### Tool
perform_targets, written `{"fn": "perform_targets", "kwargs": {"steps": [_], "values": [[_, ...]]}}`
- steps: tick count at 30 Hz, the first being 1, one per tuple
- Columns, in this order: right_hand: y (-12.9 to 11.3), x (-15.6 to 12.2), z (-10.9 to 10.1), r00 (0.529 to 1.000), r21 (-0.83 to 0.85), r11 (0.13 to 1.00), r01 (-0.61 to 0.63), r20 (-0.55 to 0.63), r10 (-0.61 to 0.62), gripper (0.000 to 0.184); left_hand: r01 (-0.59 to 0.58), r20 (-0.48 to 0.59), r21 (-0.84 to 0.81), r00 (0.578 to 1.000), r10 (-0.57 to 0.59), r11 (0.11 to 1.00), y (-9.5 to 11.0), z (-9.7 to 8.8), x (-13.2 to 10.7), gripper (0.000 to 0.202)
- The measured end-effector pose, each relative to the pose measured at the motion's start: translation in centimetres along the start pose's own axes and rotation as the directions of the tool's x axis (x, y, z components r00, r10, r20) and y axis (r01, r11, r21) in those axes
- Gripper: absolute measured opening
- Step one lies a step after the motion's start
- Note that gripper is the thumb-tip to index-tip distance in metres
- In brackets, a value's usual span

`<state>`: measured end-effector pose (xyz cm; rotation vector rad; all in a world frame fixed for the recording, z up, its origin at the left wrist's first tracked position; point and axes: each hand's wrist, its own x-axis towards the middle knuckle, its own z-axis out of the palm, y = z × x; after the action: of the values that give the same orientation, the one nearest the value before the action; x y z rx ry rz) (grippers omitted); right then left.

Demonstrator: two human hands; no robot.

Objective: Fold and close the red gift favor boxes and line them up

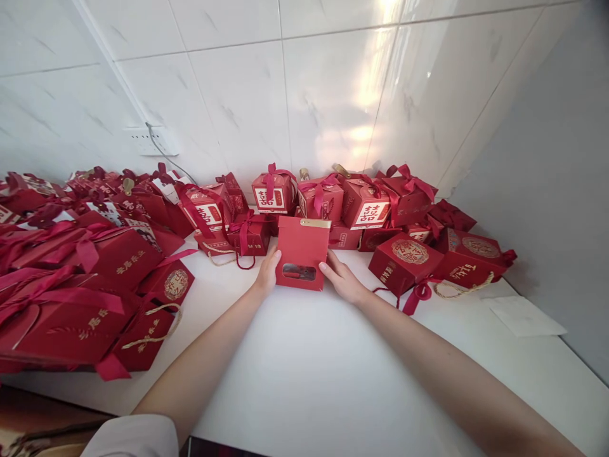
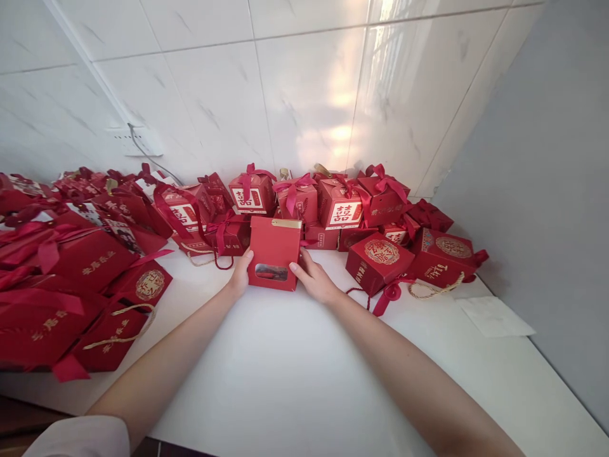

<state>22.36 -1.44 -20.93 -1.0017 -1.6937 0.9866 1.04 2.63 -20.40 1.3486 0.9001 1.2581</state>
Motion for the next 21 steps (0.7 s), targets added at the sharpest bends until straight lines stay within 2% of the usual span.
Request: {"fn": "perform_targets", "kwargs": {"steps": [2,4,9,21], "values": [[-0.11,-0.16,0.10,0.998,-0.041,0.999,0.021,0.057,-0.018,0.062,0.040,0.051,-0.145,0.998,-0.033,0.989,-0.05,-0.06,-0.07,0.057],[-0.10,-0.17,0.17,0.997,-0.061,0.998,0.027,0.067,-0.023,0.062,0.052,0.047,-0.193,0.998,-0.044,0.980,-0.19,-0.17,-0.10,0.058],[0.07,0.03,0.17,0.997,-0.042,0.999,0.031,0.069,-0.028,0.056,0.010,-0.047,-0.106,0.999,-0.015,0.994,-0.66,-0.30,0.02,0.056],[-0.15,-0.02,-0.13,0.998,-0.037,0.999,-0.018,0.065,0.021,0.054,-0.001,-0.057,-0.069,0.998,-0.003,0.998,-0.59,-0.06,0.13,0.058]]}}
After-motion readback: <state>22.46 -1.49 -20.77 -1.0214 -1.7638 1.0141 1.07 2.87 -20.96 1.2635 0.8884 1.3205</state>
